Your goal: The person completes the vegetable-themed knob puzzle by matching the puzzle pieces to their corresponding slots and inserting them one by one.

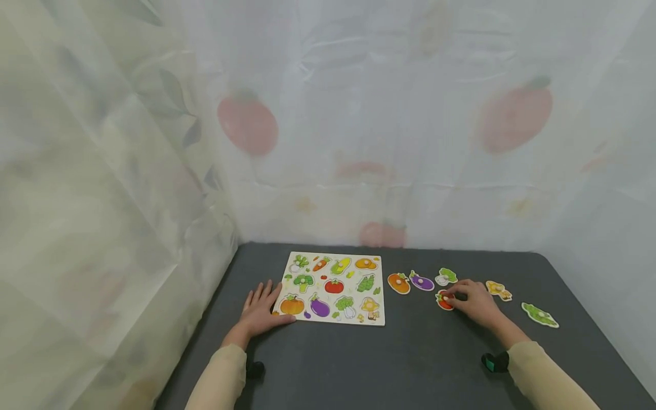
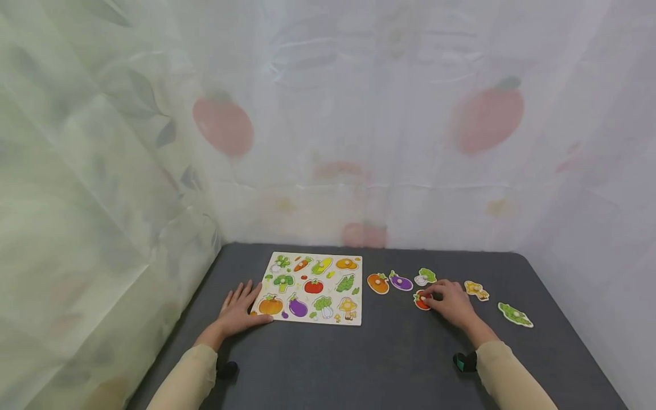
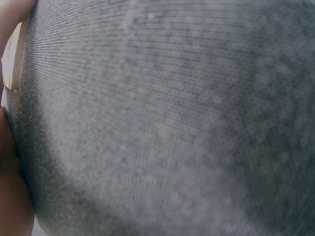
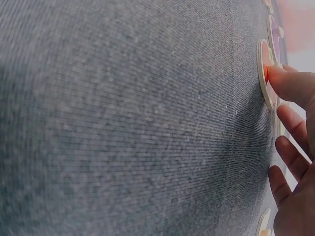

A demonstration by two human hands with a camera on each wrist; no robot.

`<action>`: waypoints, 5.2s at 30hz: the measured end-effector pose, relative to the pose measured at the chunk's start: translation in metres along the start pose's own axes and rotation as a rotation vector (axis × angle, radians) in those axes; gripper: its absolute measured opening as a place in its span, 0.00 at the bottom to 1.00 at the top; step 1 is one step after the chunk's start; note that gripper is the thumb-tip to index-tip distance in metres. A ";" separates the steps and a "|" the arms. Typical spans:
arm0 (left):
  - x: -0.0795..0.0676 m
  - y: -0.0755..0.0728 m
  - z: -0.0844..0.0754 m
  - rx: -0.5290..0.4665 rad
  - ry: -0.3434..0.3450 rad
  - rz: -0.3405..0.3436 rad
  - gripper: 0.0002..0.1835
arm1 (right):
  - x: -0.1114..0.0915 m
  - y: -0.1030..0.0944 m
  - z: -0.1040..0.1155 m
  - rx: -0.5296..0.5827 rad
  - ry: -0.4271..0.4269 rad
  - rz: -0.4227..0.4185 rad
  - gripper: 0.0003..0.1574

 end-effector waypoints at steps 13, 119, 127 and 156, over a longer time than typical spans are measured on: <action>0.004 0.001 0.002 -0.026 0.034 -0.022 0.64 | 0.001 -0.001 -0.002 -0.028 -0.028 -0.027 0.06; -0.001 -0.002 -0.004 0.011 0.007 -0.013 0.65 | 0.147 0.124 0.197 0.049 -0.050 -0.082 0.06; -0.005 -0.007 -0.011 0.025 -0.039 0.021 0.62 | 0.154 0.133 0.201 0.048 -0.028 -0.067 0.07; 0.000 -0.001 0.000 -0.007 -0.021 0.000 0.65 | 0.157 0.139 0.205 -0.008 0.036 -0.063 0.08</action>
Point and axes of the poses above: each hand's wrist, its own x-axis towards the middle knuckle, its own y-axis out of the palm, z = x × y, the point moved 7 cm from there along x, towards the middle knuckle, and after that the axes turned 12 degrees about z, right-handed, at the moved point
